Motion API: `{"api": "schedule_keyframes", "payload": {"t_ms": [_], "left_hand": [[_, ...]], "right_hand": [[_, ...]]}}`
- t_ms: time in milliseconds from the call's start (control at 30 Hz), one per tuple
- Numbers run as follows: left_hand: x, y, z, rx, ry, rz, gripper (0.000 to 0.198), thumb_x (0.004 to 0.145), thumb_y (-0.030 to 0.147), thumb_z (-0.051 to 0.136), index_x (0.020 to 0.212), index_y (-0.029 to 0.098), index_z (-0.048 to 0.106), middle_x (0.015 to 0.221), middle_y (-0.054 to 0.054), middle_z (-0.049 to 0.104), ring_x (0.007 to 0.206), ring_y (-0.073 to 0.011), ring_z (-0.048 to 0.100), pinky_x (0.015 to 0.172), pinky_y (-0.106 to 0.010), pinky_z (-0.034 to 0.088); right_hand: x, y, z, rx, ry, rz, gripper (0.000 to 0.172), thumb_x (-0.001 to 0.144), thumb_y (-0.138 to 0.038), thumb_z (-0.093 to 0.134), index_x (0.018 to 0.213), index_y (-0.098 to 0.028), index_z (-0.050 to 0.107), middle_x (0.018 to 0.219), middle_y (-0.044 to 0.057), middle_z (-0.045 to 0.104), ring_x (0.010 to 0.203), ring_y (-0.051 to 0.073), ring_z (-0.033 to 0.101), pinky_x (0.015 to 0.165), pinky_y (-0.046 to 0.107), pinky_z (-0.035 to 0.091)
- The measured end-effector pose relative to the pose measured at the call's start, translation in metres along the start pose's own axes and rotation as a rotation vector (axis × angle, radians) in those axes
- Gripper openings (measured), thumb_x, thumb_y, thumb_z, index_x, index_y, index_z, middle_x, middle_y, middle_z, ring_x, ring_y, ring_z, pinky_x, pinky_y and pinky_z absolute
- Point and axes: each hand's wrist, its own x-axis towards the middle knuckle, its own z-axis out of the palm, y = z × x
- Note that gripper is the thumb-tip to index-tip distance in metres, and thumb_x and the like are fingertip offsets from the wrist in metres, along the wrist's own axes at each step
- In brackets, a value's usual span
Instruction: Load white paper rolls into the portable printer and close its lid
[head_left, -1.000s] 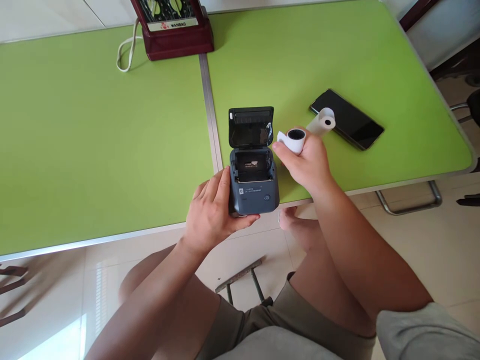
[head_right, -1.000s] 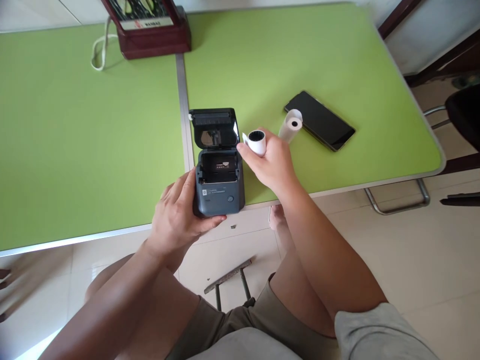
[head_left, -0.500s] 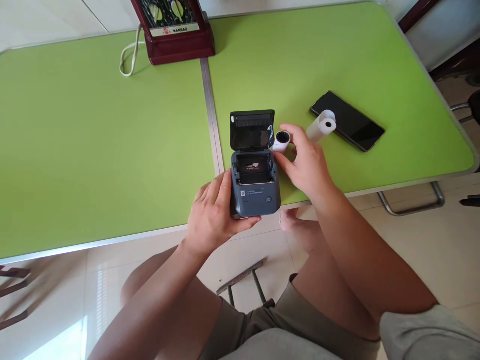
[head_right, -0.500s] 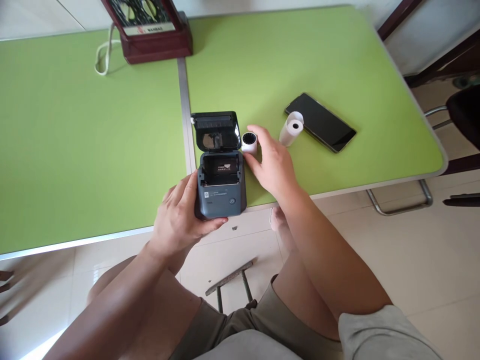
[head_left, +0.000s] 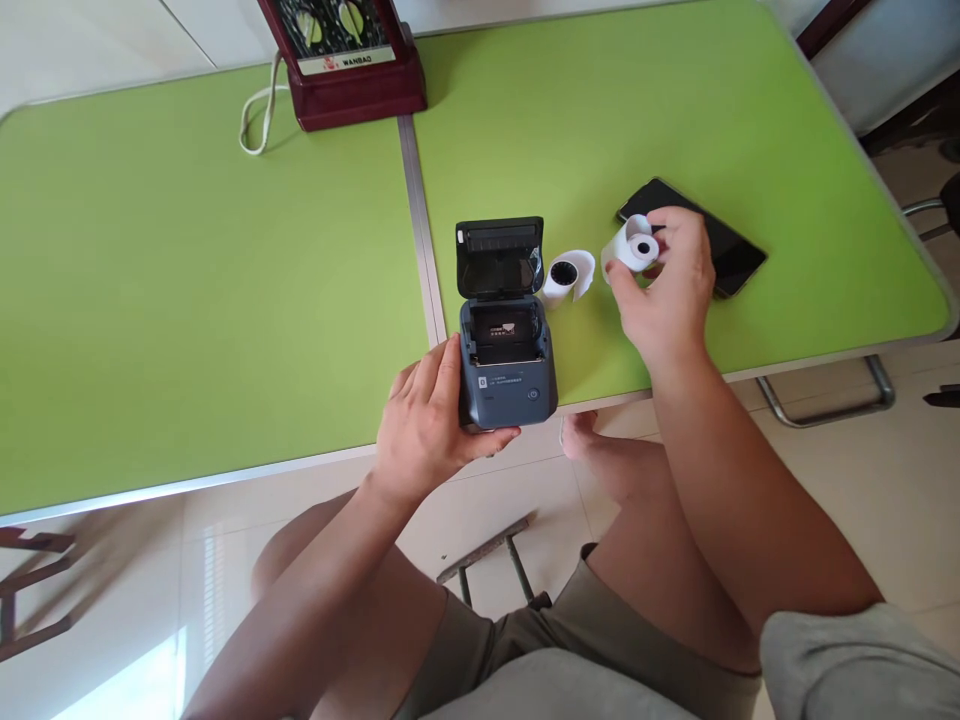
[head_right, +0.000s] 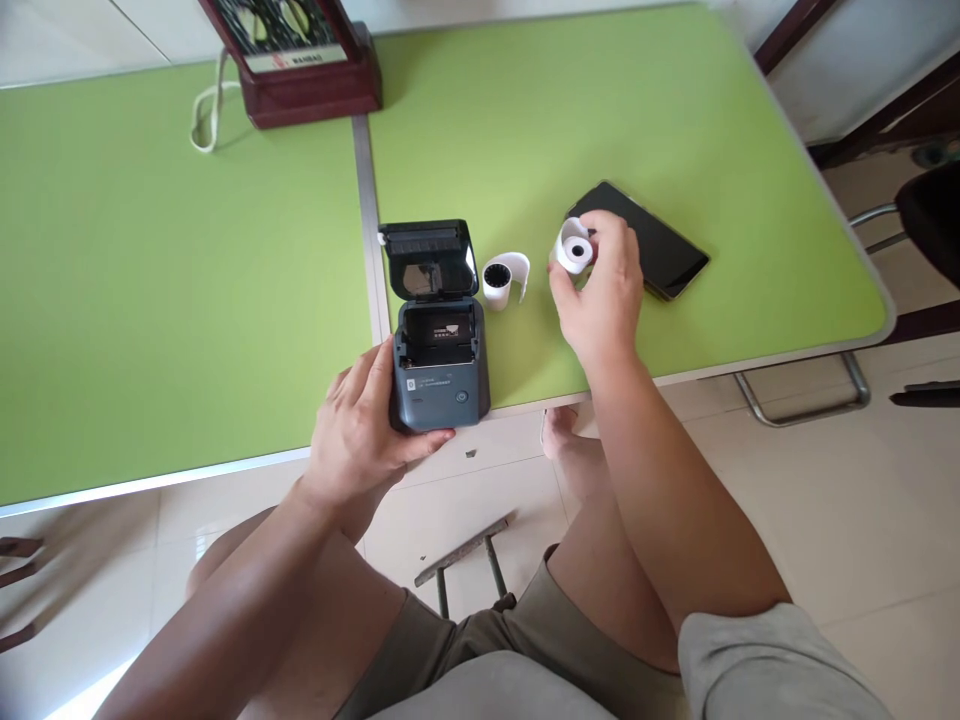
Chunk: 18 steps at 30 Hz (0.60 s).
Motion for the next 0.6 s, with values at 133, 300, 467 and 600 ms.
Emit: {"api": "schedule_keyframes", "payload": {"t_ms": [133,300,467,600], "left_hand": [[-0.0003,0.0017,-0.0002,-0.012,-0.005,-0.006,0.110,0.081,0.090,0.041,0.144,0.000,0.044,0.128,-0.026,0.064,0.111,-0.0342,0.067,0.093,-0.046,0.055],[0.0002,0.0030,0.0001,-0.007,-0.004,-0.010,0.112,0.080,0.091,0.040,0.143,-0.002,0.046,0.127,-0.026,0.064,0.110,-0.0348,0.067,0.092,-0.045,0.055],[-0.0002,0.0024,0.0004,-0.034,-0.025,-0.026,0.113,0.080,0.092,0.039,0.146,0.001,0.043,0.130,-0.027,0.063,0.113,-0.0356,0.065,0.093,-0.047,0.053],[-0.0004,0.0023,-0.0003,-0.028,-0.040,-0.028,0.115,0.079,0.093,0.039,0.145,-0.001,0.043,0.130,-0.027,0.062,0.113,-0.0362,0.065,0.094,-0.046,0.052]], "right_hand": [[-0.0039,-0.0075,-0.0033,0.059,-0.163,-0.075,0.048,0.084,-0.014,0.047,0.131,-0.024,0.047,0.120,0.012,0.065,0.108,0.025,0.065,0.094,0.045,0.055],[-0.0030,-0.0094,-0.0025,-0.009,-0.128,-0.052,0.037,0.086,-0.029,0.058,0.121,-0.020,0.059,0.122,0.017,0.058,0.111,0.027,0.062,0.088,0.043,0.056],[-0.0023,-0.0054,-0.0014,-0.001,-0.163,-0.076,0.051,0.087,-0.020,0.050,0.137,-0.025,0.048,0.121,0.013,0.062,0.110,0.024,0.064,0.095,0.043,0.054],[-0.0028,-0.0079,-0.0049,-0.082,-0.137,-0.064,0.041,0.085,-0.023,0.054,0.126,-0.024,0.059,0.121,0.014,0.060,0.115,0.028,0.062,0.103,0.047,0.050]]}}
